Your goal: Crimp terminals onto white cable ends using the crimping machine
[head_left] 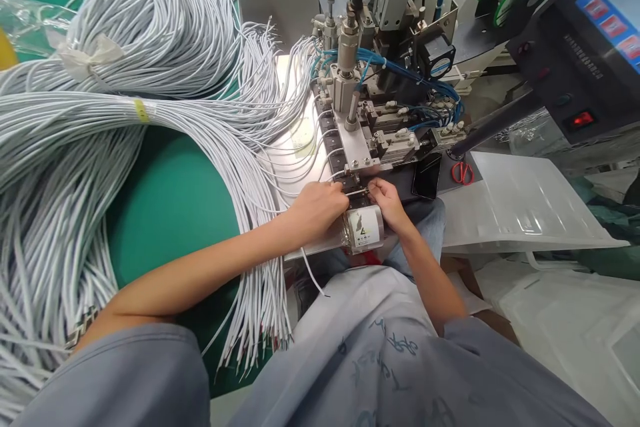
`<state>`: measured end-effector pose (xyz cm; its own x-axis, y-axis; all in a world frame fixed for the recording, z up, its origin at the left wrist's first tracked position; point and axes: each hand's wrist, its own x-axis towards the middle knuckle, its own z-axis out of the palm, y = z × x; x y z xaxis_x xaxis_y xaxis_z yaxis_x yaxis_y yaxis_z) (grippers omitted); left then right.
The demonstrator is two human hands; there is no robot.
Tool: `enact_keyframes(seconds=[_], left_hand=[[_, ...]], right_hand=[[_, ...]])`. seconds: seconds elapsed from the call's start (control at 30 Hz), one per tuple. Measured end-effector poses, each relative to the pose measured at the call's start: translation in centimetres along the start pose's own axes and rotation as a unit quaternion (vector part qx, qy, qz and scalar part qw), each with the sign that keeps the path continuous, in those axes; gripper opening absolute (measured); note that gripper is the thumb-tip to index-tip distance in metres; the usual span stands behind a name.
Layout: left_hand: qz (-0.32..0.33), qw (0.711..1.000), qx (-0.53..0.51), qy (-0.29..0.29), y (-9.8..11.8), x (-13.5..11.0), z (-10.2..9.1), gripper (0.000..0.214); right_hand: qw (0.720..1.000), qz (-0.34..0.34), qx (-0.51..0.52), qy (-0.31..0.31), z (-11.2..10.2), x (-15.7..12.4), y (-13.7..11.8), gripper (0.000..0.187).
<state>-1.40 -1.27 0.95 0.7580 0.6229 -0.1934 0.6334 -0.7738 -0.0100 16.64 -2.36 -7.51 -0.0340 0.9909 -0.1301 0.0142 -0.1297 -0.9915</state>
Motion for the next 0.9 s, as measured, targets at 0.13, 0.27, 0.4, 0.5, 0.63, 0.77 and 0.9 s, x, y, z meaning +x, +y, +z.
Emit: enact_keyframes(seconds=[0.13,0.27,0.4,0.5,0.63,0.77,0.9], left_hand=[[-0.021,1.0,-0.008,-0.021,0.1,-0.3,-0.6,0.018],[-0.011,1.0,0.007,-0.017,0.3,-0.3,-0.6,0.02],[-0.009,1.0,0.014,-0.007,0.5,-0.4,-0.5,0.02],[-0.007,1.0,0.015,-0.004,0.5,-0.5,-0.6,0.021],[-0.008,1.0,0.015,0.006,0.5,-0.5,-0.9,0.022],[-0.024,1.0,-0.008,0.002,0.2,-0.5,-0.8,0.022],[-0.095,0.995,0.0,0.007,0.0,-0.3,-0.8,0.024]], right_hand=[[0.994,-0.028,-0.084,0.063,-0.5,-0.7,-0.3,0.025],[0.973,-0.134,-0.183,0.029,-0.6,-2.4,-1.5,0.031],[0.953,-0.171,-0.25,-0.002,-0.4,-3.4,-1.9,0.035],[0.949,-0.175,-0.264,0.01,-0.3,-3.6,-1.7,0.033],[0.945,-0.186,-0.225,0.146,0.0,-4.5,-2.1,0.03],[0.954,-0.122,-0.181,0.206,1.4,-7.6,-3.1,0.033],[0.981,0.004,-0.189,-0.032,5.0,-10.9,-3.0,0.019]])
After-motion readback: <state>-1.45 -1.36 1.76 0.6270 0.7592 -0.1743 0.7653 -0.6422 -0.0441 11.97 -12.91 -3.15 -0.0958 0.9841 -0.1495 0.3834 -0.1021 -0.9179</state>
